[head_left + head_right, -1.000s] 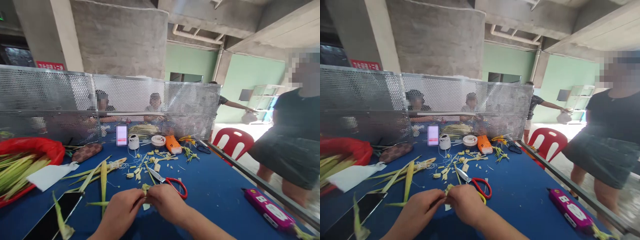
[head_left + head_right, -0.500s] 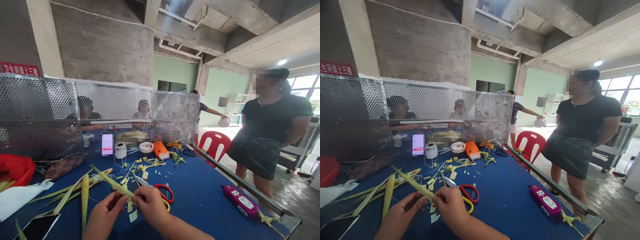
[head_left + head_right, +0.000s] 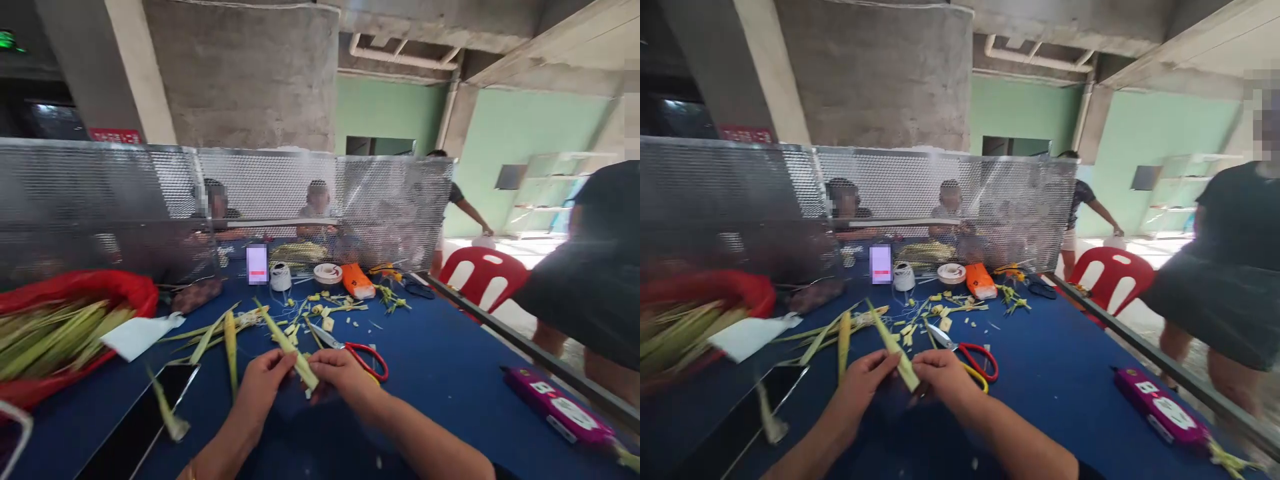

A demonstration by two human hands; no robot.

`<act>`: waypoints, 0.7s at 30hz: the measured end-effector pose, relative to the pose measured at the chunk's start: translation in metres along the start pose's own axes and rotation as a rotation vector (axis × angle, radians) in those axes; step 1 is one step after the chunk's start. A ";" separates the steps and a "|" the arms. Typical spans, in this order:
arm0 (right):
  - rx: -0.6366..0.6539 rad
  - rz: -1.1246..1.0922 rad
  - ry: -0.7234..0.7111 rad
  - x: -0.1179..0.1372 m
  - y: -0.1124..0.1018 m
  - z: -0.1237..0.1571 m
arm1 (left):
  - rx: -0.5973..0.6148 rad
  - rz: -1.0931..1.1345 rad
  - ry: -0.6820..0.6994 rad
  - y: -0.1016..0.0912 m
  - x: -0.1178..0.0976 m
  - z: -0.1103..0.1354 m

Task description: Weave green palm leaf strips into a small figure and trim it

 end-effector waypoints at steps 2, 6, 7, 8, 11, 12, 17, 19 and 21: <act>0.034 -0.037 -0.025 0.003 -0.001 0.003 | 0.006 0.043 -0.008 0.003 -0.002 0.003; 0.089 -0.036 -0.024 0.005 -0.001 0.007 | 0.017 0.093 0.021 0.005 -0.002 0.006; 0.088 -0.029 -0.020 0.005 -0.001 0.008 | 0.019 0.092 0.028 0.006 -0.001 0.006; 0.082 -0.019 -0.017 0.006 0.000 0.009 | 0.020 0.086 0.034 0.006 0.000 0.006; 0.074 0.018 -0.014 0.009 0.002 0.012 | 0.017 0.053 0.061 0.007 0.001 0.006; 0.074 0.036 -0.014 0.009 0.004 0.012 | 0.010 0.036 0.074 0.007 0.001 0.006; 0.025 0.193 -0.032 0.004 0.003 0.011 | 0.007 0.002 0.100 0.012 -0.001 0.010; -0.054 0.300 -0.109 0.002 -0.001 0.010 | 0.045 0.023 0.080 0.017 -0.001 0.013; -0.144 0.430 -0.207 0.003 -0.005 0.011 | 0.064 0.020 0.062 0.021 0.001 0.015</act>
Point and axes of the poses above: each hand's wrist, its own z-axis away from the middle knuckle, its own y-axis out of the palm, x = y × z, the point moved 5 cm from there along -z, towards the middle knuckle, and after that the axes turned 6 degrees about -z, right-handed, at the moved point
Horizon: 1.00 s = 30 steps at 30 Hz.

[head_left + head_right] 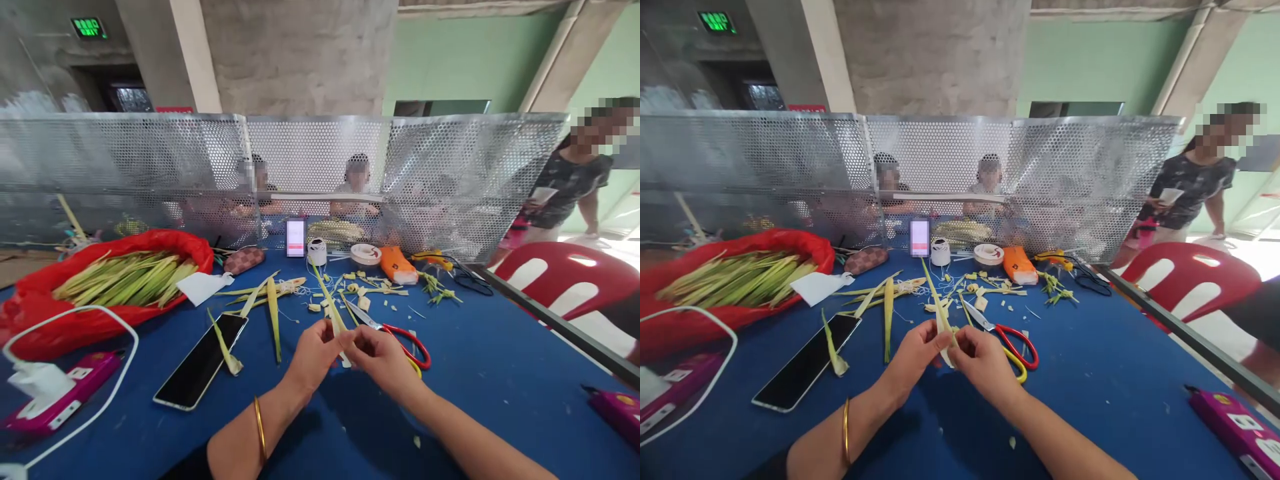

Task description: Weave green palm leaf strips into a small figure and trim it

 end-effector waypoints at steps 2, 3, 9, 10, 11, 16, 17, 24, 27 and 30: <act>-0.046 0.048 -0.038 0.000 -0.002 0.001 | -0.026 -0.016 -0.008 0.001 0.001 0.001; -0.046 0.016 -0.022 -0.001 -0.003 0.001 | -0.043 -0.013 -0.007 0.001 0.001 0.001; 0.055 -0.286 0.169 -0.006 0.002 -0.003 | -0.035 0.088 -0.044 -0.001 -0.001 0.002; 0.065 -0.277 0.169 -0.006 0.003 -0.003 | -0.049 0.082 -0.048 -0.002 0.000 0.002; 0.066 -0.247 0.151 -0.005 0.004 -0.003 | -0.067 0.068 -0.045 -0.003 0.000 0.002; -0.018 0.094 -0.040 0.002 0.003 0.002 | -0.192 -0.122 0.015 -0.009 0.004 0.001; -0.030 0.146 -0.058 0.002 0.002 0.003 | -0.203 -0.154 0.023 -0.010 0.005 0.001; -0.076 0.419 -0.228 0.009 -0.003 0.007 | -0.169 -0.224 0.018 -0.008 0.006 0.001; -0.090 0.431 -0.215 0.009 -0.004 0.008 | -0.147 -0.181 0.008 -0.006 0.005 0.001; -0.079 0.386 -0.180 0.009 -0.004 0.007 | -0.090 -0.130 -0.005 -0.002 0.006 0.002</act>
Point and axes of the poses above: each hand's wrist, its own z-axis away from the middle knuckle, its own y-axis out of the palm, x = y × z, the point moved 5 cm from there along -z, towards the middle knuckle, and after that the axes turned 6 degrees about -z, right-handed, at the moved point
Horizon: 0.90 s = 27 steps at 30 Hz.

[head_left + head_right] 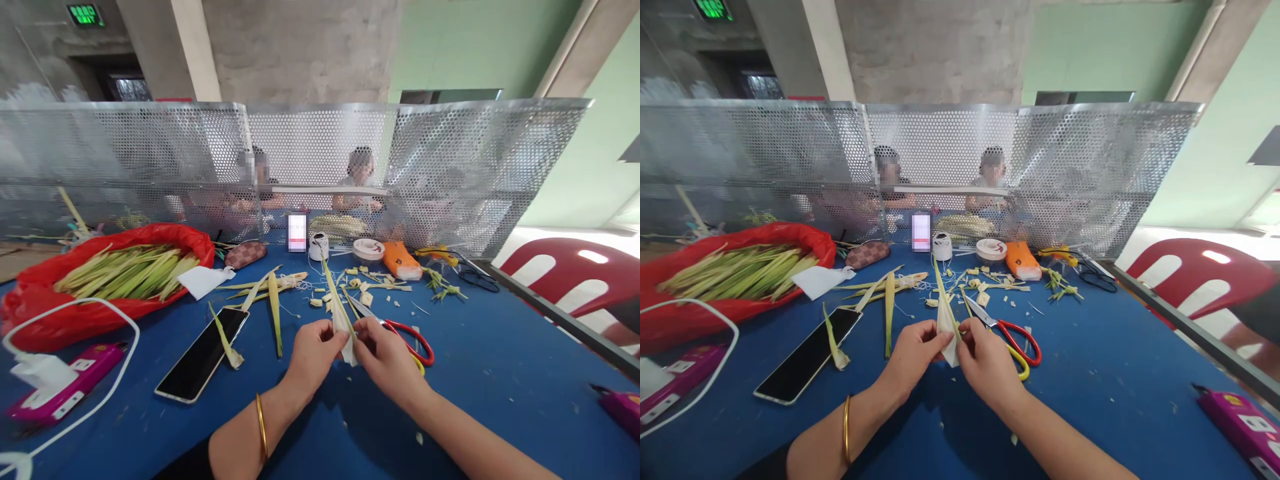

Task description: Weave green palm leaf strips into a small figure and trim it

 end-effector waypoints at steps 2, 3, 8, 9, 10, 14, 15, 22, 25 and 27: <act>0.010 -0.012 0.000 0.001 0.000 0.000 | 0.006 0.032 0.010 0.001 -0.001 0.000; 0.011 -0.017 -0.002 0.001 0.000 0.000 | -0.006 0.069 0.015 0.000 -0.002 0.000; 0.087 -0.041 0.009 0.000 0.011 0.001 | -0.009 0.420 -0.093 0.002 0.004 -0.004; 0.134 -0.051 0.010 0.001 0.016 0.002 | -0.012 0.469 -0.121 0.002 0.006 -0.004; 0.192 -0.070 0.011 0.002 0.020 0.004 | -0.025 0.503 -0.140 0.001 0.007 -0.005; 0.388 0.016 0.008 0.005 0.020 0.004 | -0.075 0.507 -0.167 -0.004 0.010 -0.008; 0.377 0.138 0.009 0.003 0.011 0.001 | -0.085 0.479 -0.173 -0.005 0.011 -0.008; 0.300 0.894 0.237 -0.045 -0.046 -0.017 | -0.079 0.247 -0.156 -0.009 0.010 -0.008; 0.313 0.865 0.209 -0.053 -0.046 -0.020 | -0.087 0.171 -0.095 -0.013 0.007 -0.011; 0.306 0.818 0.224 -0.058 -0.049 -0.023 | -0.119 0.124 -0.060 -0.019 0.006 -0.015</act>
Point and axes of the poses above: each hand's wrist, its own z-axis away from the middle knuckle, its own y-axis out of the palm, x = y × z, the point moved 5 cm from there along -z, towards the middle knuckle, and after that the axes turned 6 degrees about -z, right-handed, at the moved point
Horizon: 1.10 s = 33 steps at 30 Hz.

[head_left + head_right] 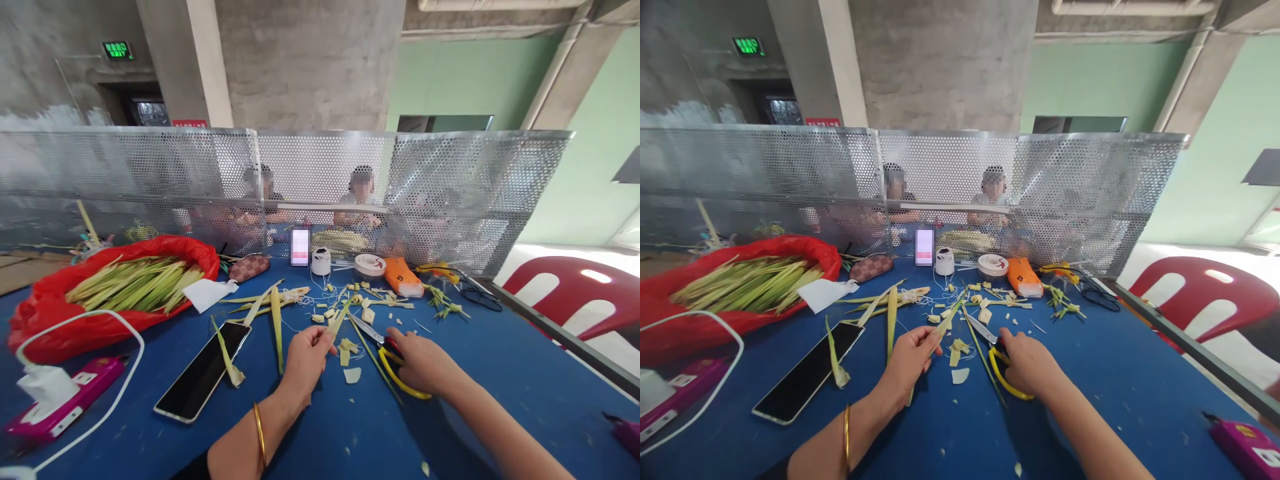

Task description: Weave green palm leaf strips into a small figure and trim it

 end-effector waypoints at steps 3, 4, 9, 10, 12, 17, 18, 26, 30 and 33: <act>-0.022 -0.235 -0.024 -0.010 -0.006 -0.006 | -0.071 -0.078 0.046 -0.011 -0.003 -0.006; -0.046 -0.359 -0.056 -0.013 -0.009 -0.008 | -0.095 -0.106 0.057 -0.015 -0.003 -0.007; -0.175 -0.867 -0.143 -0.019 -0.018 -0.014 | -0.164 -0.184 0.061 -0.026 -0.001 -0.014; -0.191 -0.873 -0.126 -0.018 -0.017 -0.014 | -0.168 -0.174 0.053 -0.026 0.000 -0.015; -0.205 -0.828 -0.104 -0.013 -0.017 -0.012 | -0.170 -0.137 0.023 -0.027 0.003 -0.017; -0.240 -0.593 -0.095 0.006 -0.027 0.000 | -0.142 -0.086 -0.020 -0.024 0.007 -0.017; -0.262 -0.528 -0.090 0.009 -0.029 0.002 | -0.137 -0.097 -0.012 -0.023 0.007 -0.016; -0.297 -0.310 -0.074 0.014 -0.030 0.004 | -0.096 -0.194 0.023 -0.017 0.005 -0.012; -0.276 -0.286 -0.068 0.012 -0.027 0.001 | -0.082 -0.218 0.018 -0.016 0.004 -0.012; -0.272 -0.295 -0.071 0.014 -0.029 0.001 | -0.085 -0.212 0.022 -0.015 0.006 -0.013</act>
Point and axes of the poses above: each hand's wrist, its own z-axis away from the middle knuckle, its own y-axis out of the palm, x = y × z, the point moved 5 cm from there along -z, towards the middle knuckle, and after that the axes turned 6 degrees about -z, right-handed, at the moved point
